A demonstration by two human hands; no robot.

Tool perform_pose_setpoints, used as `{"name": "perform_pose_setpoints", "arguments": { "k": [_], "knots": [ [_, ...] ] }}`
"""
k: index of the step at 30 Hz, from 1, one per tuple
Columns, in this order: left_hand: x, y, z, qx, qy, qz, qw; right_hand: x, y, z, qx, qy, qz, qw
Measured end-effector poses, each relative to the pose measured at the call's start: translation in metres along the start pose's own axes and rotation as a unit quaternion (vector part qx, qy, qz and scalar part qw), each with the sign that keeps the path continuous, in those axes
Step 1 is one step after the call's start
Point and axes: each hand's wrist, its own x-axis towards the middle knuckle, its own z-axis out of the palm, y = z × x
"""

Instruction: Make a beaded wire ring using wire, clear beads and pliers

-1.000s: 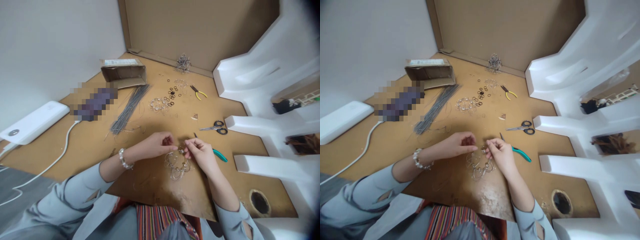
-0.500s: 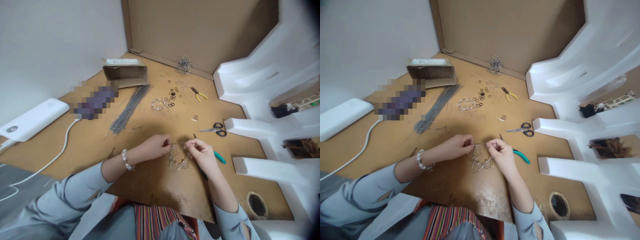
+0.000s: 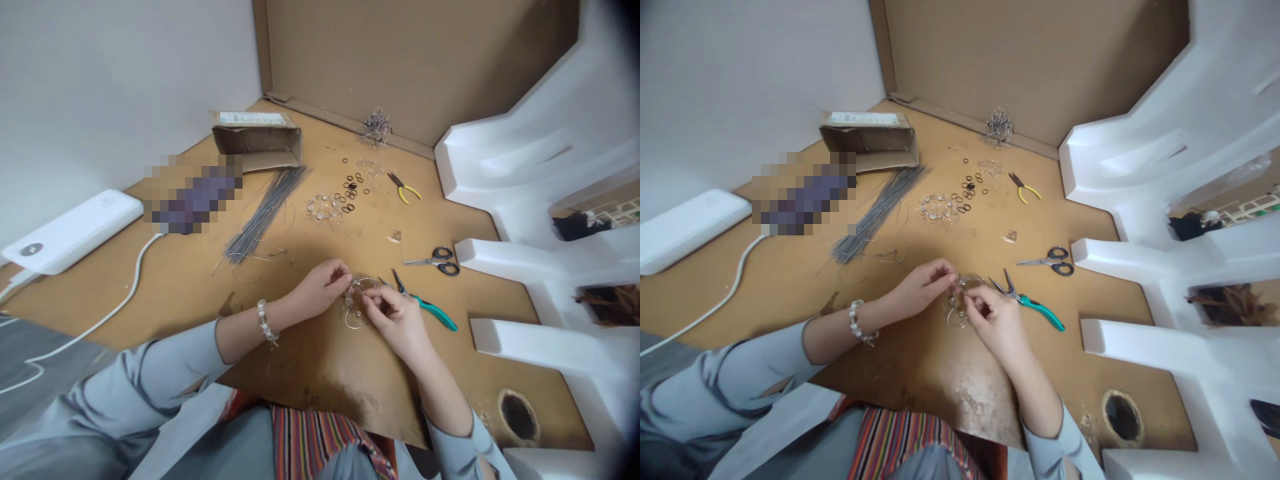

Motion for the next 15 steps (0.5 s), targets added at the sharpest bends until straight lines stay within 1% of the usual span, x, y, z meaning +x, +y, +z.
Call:
{"name": "perform_pose_setpoints", "arguments": {
  "k": [3, 5, 8, 11, 13, 15],
  "knots": [
    [0.001, 0.001, 0.000, -0.108, 0.002, -0.017, 0.994, -0.002, -0.002, 0.003, 0.047, -0.022, 0.035, 0.998],
    [0.001, 0.002, 0.000, -0.149, 0.014, -0.017, 0.989, -0.003, -0.004, 0.004, 0.086, -0.040, 0.054, 0.994],
    [0.000, 0.003, 0.000, -0.154, 0.026, -0.013, 0.988, -0.005, -0.007, 0.007, 0.151, -0.067, 0.077, 0.983],
    [-0.001, 0.004, -0.001, -0.148, 0.022, -0.010, 0.989, -0.007, -0.011, 0.008, 0.195, -0.083, 0.086, 0.973],
    [-0.001, 0.004, -0.001, -0.149, 0.015, -0.003, 0.989, -0.007, -0.013, 0.007, 0.204, -0.065, 0.089, 0.973],
    [-0.001, 0.004, -0.001, -0.142, 0.012, 0.013, 0.990, -0.006, -0.013, 0.004, 0.192, -0.001, 0.097, 0.977]
  ]
}}
